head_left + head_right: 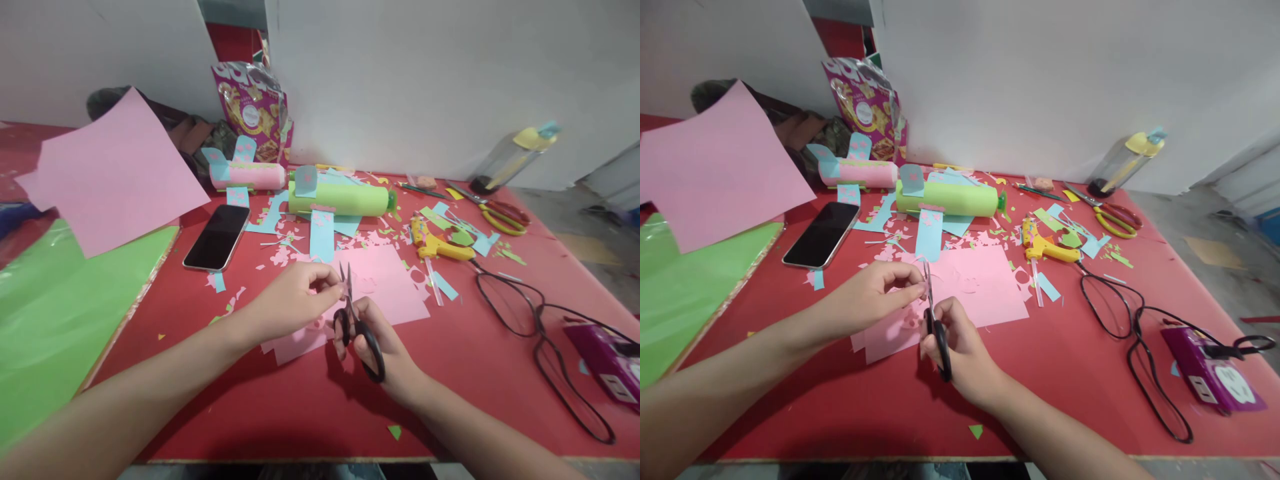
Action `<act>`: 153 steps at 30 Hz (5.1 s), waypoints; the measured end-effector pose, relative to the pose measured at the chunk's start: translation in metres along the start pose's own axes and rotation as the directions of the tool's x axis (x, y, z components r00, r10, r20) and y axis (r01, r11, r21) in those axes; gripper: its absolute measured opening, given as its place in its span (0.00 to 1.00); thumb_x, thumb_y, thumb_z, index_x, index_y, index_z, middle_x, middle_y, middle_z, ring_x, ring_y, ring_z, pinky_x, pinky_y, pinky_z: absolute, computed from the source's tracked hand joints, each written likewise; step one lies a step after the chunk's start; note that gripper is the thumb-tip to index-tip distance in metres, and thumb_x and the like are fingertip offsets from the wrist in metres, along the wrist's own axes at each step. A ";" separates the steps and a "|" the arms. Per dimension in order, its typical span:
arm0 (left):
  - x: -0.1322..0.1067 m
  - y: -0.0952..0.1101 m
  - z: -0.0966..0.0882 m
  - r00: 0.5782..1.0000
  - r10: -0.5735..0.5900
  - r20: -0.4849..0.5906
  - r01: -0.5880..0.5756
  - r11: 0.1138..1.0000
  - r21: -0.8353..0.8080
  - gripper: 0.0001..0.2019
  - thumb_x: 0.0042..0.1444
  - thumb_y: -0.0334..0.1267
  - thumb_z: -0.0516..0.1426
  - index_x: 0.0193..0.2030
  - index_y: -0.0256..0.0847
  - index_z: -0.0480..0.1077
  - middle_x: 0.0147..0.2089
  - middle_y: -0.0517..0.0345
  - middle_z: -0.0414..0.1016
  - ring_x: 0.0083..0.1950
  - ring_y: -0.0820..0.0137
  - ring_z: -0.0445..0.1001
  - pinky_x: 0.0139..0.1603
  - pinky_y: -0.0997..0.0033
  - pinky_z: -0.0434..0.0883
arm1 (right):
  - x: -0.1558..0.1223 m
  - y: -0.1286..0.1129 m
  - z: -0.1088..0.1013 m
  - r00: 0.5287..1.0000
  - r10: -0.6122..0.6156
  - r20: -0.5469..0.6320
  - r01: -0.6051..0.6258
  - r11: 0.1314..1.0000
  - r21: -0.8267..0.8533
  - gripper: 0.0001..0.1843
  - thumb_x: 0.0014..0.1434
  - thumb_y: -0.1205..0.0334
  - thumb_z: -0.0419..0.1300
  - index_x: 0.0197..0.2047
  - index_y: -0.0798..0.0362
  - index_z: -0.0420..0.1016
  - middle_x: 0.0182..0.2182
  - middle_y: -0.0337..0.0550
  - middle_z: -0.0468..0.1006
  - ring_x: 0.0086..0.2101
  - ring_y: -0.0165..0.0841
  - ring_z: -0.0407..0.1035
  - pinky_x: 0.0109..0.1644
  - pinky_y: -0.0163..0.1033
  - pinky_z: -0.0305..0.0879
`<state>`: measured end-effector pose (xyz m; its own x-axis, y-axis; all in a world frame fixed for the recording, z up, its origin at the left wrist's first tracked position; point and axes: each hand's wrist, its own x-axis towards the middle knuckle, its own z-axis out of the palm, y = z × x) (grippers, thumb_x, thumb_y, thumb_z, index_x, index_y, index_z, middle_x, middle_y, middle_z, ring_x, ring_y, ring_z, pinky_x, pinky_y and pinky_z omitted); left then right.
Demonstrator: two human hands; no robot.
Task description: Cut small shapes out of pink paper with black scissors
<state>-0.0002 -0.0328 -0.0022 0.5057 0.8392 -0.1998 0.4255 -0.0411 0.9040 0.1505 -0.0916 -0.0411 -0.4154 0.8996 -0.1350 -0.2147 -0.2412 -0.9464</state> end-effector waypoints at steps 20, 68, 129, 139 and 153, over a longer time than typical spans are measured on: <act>0.000 -0.001 -0.001 0.999 0.022 -0.030 -0.022 1.000 -0.002 0.09 0.52 0.38 0.49 0.25 0.38 0.64 0.25 0.63 0.63 0.28 0.75 0.63 0.30 0.76 0.63 | 0.001 0.008 -0.002 0.994 0.008 -0.109 -0.013 0.999 -0.045 0.21 0.45 0.46 0.60 0.27 0.50 0.53 0.19 0.29 0.63 0.17 0.24 0.59 0.23 0.33 0.55; -0.006 0.007 -0.031 0.998 0.069 0.013 -0.067 0.883 0.464 0.11 0.53 0.41 0.47 0.25 0.38 0.64 0.25 0.60 0.68 0.28 0.73 0.65 0.31 0.74 0.60 | 0.002 -0.004 -0.004 0.986 0.096 0.133 -0.091 0.995 -0.043 0.25 0.43 0.41 0.59 0.29 0.49 0.50 0.24 0.30 0.58 0.19 0.23 0.53 0.25 0.34 0.50; -0.005 0.007 -0.029 0.995 0.080 -0.059 -0.040 0.867 0.496 0.12 0.51 0.42 0.51 0.26 0.39 0.71 0.19 0.63 0.65 0.22 0.77 0.60 0.22 0.79 0.55 | 0.003 0.004 -0.005 0.988 0.145 0.061 -0.145 0.989 0.010 0.24 0.41 0.45 0.62 0.27 0.50 0.52 0.19 0.29 0.61 0.18 0.23 0.56 0.23 0.33 0.50; -0.005 0.007 -0.027 0.996 0.064 -0.067 -0.025 0.884 0.467 0.12 0.51 0.43 0.51 0.27 0.39 0.71 0.20 0.63 0.66 0.22 0.76 0.61 0.23 0.78 0.56 | 0.004 0.006 -0.004 0.989 0.143 0.036 -0.144 0.989 0.033 0.26 0.39 0.47 0.65 0.27 0.50 0.52 0.20 0.28 0.60 0.19 0.23 0.57 0.26 0.34 0.52; -0.006 0.008 -0.027 0.997 0.045 -0.061 -0.014 0.899 0.438 0.13 0.52 0.44 0.50 0.26 0.38 0.67 0.23 0.61 0.66 0.26 0.74 0.62 0.27 0.76 0.57 | 0.007 0.003 -0.004 0.998 0.010 -0.066 -0.012 1.000 -0.028 0.21 0.46 0.45 0.58 0.30 0.49 0.52 0.25 0.34 0.61 0.26 0.29 0.60 0.28 0.37 0.57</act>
<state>-0.0200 -0.0231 0.0168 0.4777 0.8680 -0.1352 0.7040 -0.2861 0.6501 0.1507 -0.0849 -0.0458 -0.3582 0.9192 -0.1633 -0.1846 -0.2412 -0.9527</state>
